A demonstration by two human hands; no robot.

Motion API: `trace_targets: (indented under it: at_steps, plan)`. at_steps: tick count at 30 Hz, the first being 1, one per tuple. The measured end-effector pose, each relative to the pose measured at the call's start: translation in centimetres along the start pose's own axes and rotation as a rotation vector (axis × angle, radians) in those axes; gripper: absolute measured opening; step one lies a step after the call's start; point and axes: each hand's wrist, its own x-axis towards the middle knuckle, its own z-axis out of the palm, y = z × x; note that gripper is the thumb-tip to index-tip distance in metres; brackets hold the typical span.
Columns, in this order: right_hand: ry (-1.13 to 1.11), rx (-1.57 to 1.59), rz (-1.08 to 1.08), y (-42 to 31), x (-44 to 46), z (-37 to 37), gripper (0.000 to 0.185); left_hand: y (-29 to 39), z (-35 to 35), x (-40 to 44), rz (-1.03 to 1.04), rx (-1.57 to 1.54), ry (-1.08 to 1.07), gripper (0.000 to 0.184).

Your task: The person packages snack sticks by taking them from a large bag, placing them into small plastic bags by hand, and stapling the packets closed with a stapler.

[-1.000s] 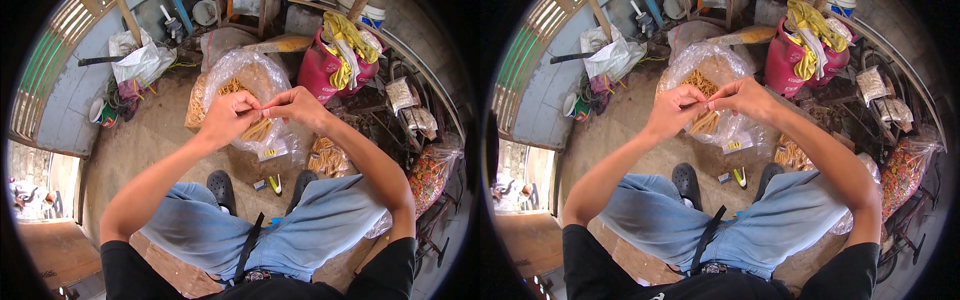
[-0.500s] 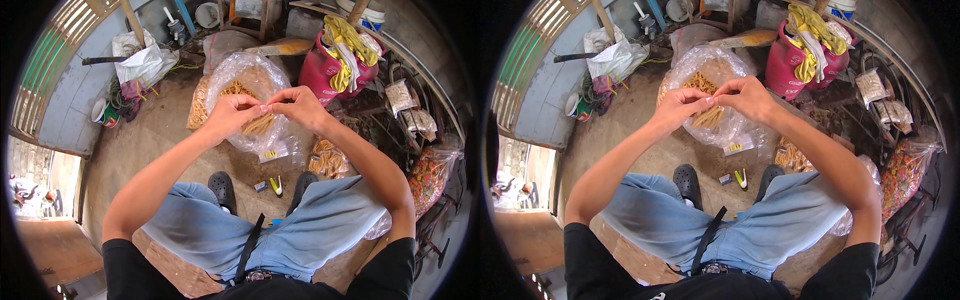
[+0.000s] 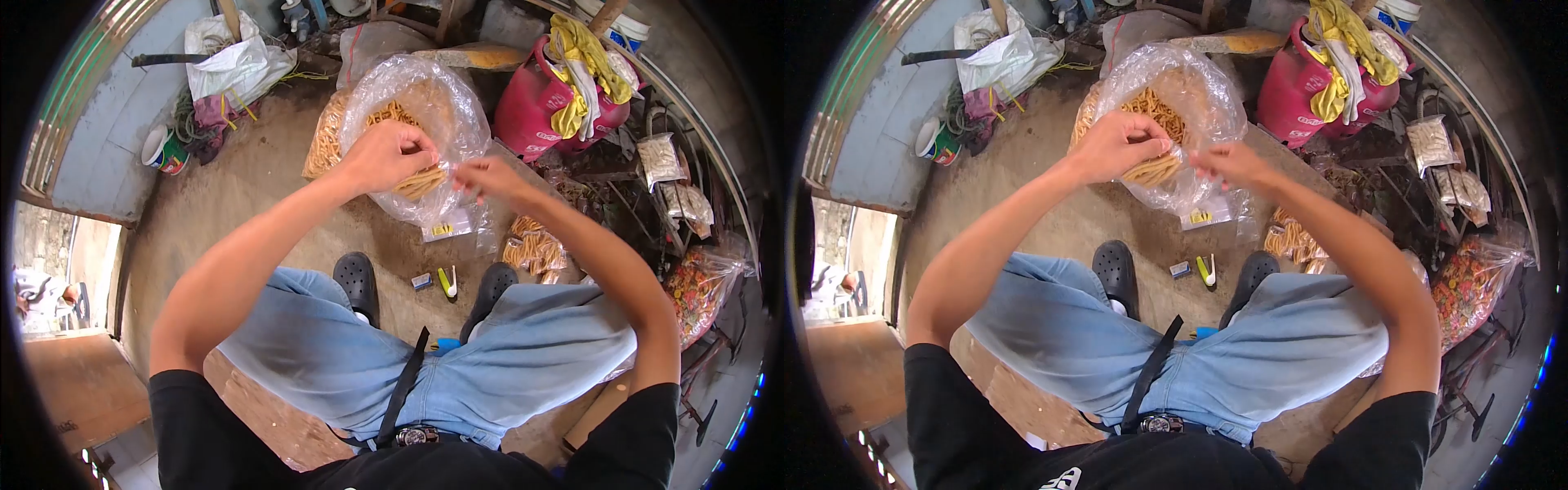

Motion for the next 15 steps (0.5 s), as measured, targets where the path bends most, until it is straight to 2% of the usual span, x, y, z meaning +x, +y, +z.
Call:
trace_targets:
  at_steps: [1, 3, 5, 7, 10, 11, 12, 14, 15]
  plan:
    - [-0.020, -0.100, 0.101, 2.4, 0.7, 0.2, 0.038, -0.4, -0.1, 0.1, 0.028, 0.047, -0.025, 0.019]
    - [-0.202, -0.465, 0.081, 9.8, 2.5, 0.2, 0.038, -0.9, -0.3, 0.2, 0.016, 0.089, -0.066, 0.018]
    - [-0.407, -1.070, 0.000, 17.1, 3.9, 1.0, 0.037, -1.2, -0.6, 0.4, 0.007, 0.131, -0.110, 0.017]
    - [-0.527, -1.203, 0.218, 17.5, 2.3, 2.5, 0.037, -1.5, -0.7, 0.6, 0.066, 0.203, -0.162, 0.015]
    - [-0.472, -1.243, 0.178, 17.8, 1.4, 4.2, 0.036, -1.3, -0.7, 0.6, 0.072, 0.247, -0.220, 0.015]
    - [-0.452, -1.223, 0.262, 17.9, 1.9, 5.1, 0.044, -1.4, -0.8, 0.7, 0.071, 0.243, -0.212, 0.015]
    - [-0.456, -1.231, 0.258, 18.5, 2.3, 6.2, 0.044, -1.5, -0.8, 0.7, 0.085, 0.237, -0.234, 0.015]
    - [-0.257, -1.107, 0.383, 20.0, 2.1, 8.8, 0.069, -1.7, -0.8, 0.6, 0.092, 0.229, -0.254, 0.016]
    - [-0.262, -1.109, 0.379, 20.5, 1.8, 10.3, 0.069, -1.5, -0.9, 0.5, 0.094, 0.234, -0.271, 0.016]
